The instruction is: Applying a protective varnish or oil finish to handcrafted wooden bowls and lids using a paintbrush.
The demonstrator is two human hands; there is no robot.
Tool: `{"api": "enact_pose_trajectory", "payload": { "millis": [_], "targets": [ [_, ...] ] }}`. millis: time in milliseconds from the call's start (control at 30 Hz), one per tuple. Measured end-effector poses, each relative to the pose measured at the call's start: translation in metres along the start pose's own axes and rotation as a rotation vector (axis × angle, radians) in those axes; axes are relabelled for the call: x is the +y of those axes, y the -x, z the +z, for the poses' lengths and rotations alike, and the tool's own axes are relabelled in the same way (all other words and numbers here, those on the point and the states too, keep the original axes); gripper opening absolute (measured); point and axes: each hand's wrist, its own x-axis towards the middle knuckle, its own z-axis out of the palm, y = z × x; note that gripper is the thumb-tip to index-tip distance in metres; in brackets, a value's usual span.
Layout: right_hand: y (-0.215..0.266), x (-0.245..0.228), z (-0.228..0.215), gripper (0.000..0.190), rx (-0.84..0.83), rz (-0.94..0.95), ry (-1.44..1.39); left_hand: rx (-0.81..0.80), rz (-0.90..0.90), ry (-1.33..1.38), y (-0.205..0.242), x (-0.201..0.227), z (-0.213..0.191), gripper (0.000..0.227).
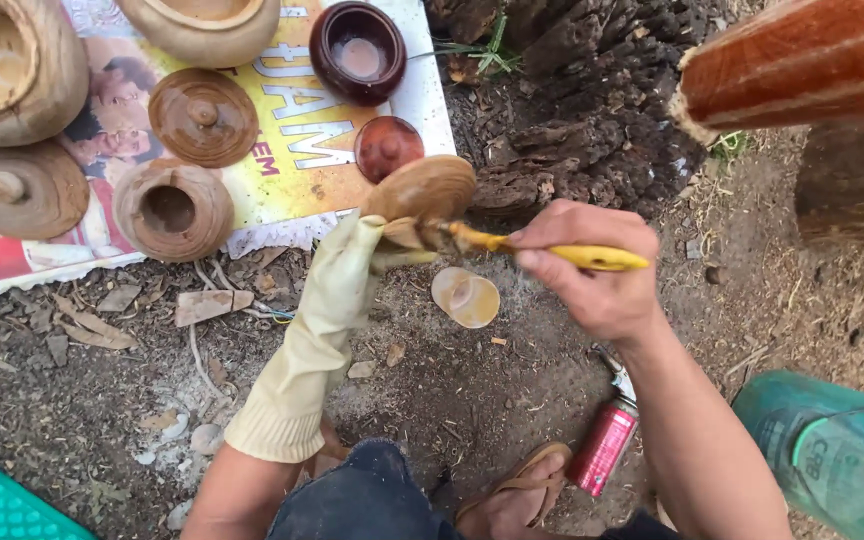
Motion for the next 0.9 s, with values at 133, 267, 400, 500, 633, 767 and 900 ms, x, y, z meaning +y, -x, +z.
{"api": "enact_pose_trajectory", "payload": {
  "millis": [133,267,400,500,633,767,900],
  "targets": [
    [0.009,-0.003,-0.023,0.007,0.169,0.007,0.124,-0.013,-0.084,-0.262,0.003,0.013,0.008,0.029],
    [0.009,0.001,-0.017,0.007,0.145,-0.089,0.056,-0.057,-0.131,-0.23,0.001,-0.002,-0.004,0.035],
    [0.008,0.016,-0.011,0.006,0.147,-0.032,0.046,-0.162,-0.118,-0.321,0.0,0.009,-0.001,0.04],
    [0.022,0.019,-0.042,0.008,0.289,0.14,0.171,-0.187,0.222,-0.45,0.005,-0.025,-0.046,0.034],
    [0.01,0.0,-0.015,0.005,0.331,0.046,0.064,-0.106,-0.038,-0.091,0.001,-0.036,-0.045,0.028],
    [-0.005,0.002,0.015,0.008,0.298,-0.071,0.111,-0.092,-0.055,-0.078,-0.008,-0.021,-0.024,0.021],
    [0.054,0.017,0.014,0.008,0.336,-0.022,0.17,-0.014,-0.083,-0.062,-0.009,-0.007,-0.026,0.022]
  ]
}}
